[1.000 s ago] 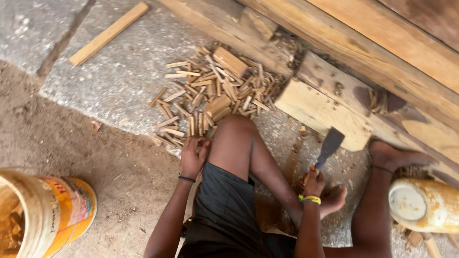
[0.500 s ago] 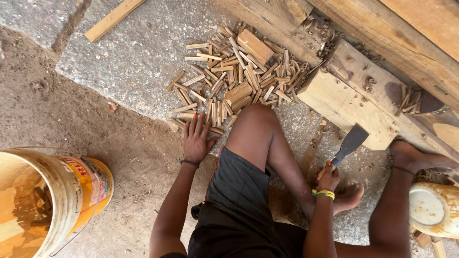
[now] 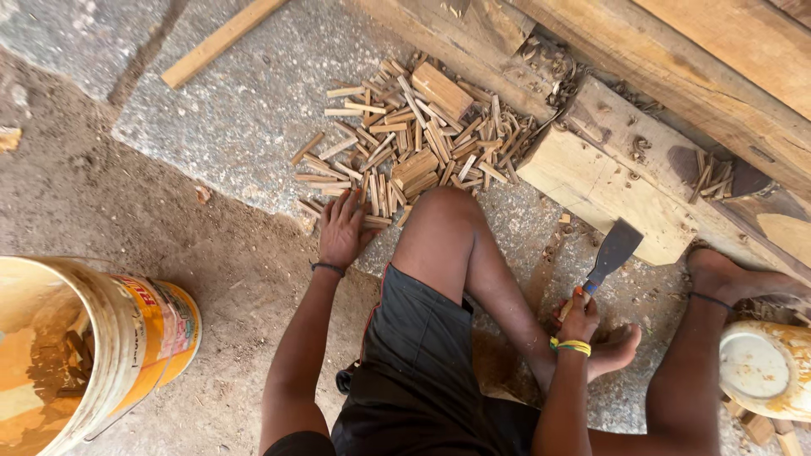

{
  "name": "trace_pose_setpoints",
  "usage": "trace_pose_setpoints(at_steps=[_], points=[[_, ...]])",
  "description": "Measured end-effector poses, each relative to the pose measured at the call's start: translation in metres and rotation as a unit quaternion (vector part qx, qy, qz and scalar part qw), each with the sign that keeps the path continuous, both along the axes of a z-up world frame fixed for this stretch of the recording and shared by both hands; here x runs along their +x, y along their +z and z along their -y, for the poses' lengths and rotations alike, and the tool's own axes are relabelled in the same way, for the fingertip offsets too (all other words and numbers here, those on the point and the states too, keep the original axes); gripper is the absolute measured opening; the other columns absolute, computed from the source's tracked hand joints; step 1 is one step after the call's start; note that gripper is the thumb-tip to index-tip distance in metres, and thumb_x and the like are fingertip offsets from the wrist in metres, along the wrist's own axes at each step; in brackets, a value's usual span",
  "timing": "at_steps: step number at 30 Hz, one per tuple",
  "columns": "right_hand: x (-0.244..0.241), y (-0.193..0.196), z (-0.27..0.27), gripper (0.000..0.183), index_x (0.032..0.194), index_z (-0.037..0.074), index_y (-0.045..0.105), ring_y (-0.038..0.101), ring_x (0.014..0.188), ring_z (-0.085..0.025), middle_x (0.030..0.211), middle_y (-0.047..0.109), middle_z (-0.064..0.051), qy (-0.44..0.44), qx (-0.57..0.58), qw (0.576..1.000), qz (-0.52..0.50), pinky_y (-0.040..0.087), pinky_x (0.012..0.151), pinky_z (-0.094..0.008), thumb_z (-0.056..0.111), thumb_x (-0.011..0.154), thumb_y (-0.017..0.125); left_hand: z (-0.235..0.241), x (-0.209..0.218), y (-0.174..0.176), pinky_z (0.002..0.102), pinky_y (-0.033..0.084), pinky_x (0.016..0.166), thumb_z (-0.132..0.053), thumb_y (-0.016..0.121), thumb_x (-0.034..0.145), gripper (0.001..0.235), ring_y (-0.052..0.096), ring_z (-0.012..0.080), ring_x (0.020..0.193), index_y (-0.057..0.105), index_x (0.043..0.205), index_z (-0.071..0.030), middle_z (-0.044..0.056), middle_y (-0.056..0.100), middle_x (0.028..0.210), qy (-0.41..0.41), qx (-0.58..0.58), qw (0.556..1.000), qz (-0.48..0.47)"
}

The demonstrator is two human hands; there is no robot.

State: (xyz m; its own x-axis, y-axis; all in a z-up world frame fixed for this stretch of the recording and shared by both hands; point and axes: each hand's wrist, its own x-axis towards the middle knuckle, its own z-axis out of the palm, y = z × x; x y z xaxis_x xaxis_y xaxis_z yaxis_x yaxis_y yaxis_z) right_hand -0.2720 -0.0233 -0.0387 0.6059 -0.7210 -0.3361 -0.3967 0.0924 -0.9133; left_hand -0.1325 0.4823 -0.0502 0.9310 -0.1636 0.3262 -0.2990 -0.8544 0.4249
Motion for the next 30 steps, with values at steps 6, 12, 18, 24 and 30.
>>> trace_pose_setpoints(at_steps=[6,12,18,24,30], points=[[0.005,0.003,-0.004,0.026,0.109,0.009,0.059,0.054,0.050,-0.015,0.072,0.060,-0.005,0.021,-0.023,0.999,0.025,0.042,0.042,-0.029,0.034,0.105,0.064,-0.005,0.007,-0.007,0.059,0.034,0.114,-0.047,0.080,0.082,0.060,0.054,0.0332,0.123,0.062,0.125,-0.009,0.014,0.056,0.137,-0.052,-0.027,0.998,-0.025],[0.006,-0.003,-0.001,0.025,0.105,0.010,0.059,0.055,0.049,-0.015,0.071,0.061,-0.004,0.012,-0.016,1.000,0.000,0.040,0.040,-0.029,0.034,0.103,0.063,0.013,0.071,0.029,0.055,0.039,0.112,-0.029,0.072,0.095,0.044,0.053,0.0368,0.129,0.060,0.134,-0.011,0.014,0.055,0.143,0.067,-0.054,0.996,0.018],[0.003,-0.006,0.000,0.025,0.103,0.008,0.059,0.055,0.049,-0.015,0.072,0.062,-0.004,0.011,-0.024,1.000,-0.008,0.042,0.041,-0.029,0.033,0.103,0.063,0.043,0.133,0.040,0.061,0.028,0.111,-0.025,0.071,0.085,0.052,0.040,0.0431,0.138,0.064,0.133,-0.006,0.020,0.045,0.149,0.044,0.001,0.998,0.045],[0.002,-0.013,0.007,0.024,0.105,0.006,0.058,0.056,0.049,-0.016,0.072,0.061,-0.005,0.006,-0.002,1.000,-0.016,0.042,0.041,-0.029,0.029,0.102,0.063,0.045,0.096,0.015,0.057,0.030,0.126,-0.021,0.069,0.102,0.020,0.047,0.0354,0.144,0.072,0.120,-0.012,0.008,0.061,0.142,-0.012,-0.022,0.999,-0.029],[0.006,-0.014,0.006,0.022,0.107,0.007,0.058,0.055,0.049,-0.015,0.072,0.060,-0.004,0.010,-0.017,1.000,-0.021,0.041,0.041,-0.029,0.029,0.103,0.062,0.032,0.039,0.022,0.055,0.041,0.115,-0.018,0.075,0.087,0.011,0.058,0.0338,0.131,0.073,0.097,-0.014,0.010,0.069,0.133,-0.019,-0.031,0.999,0.027]])
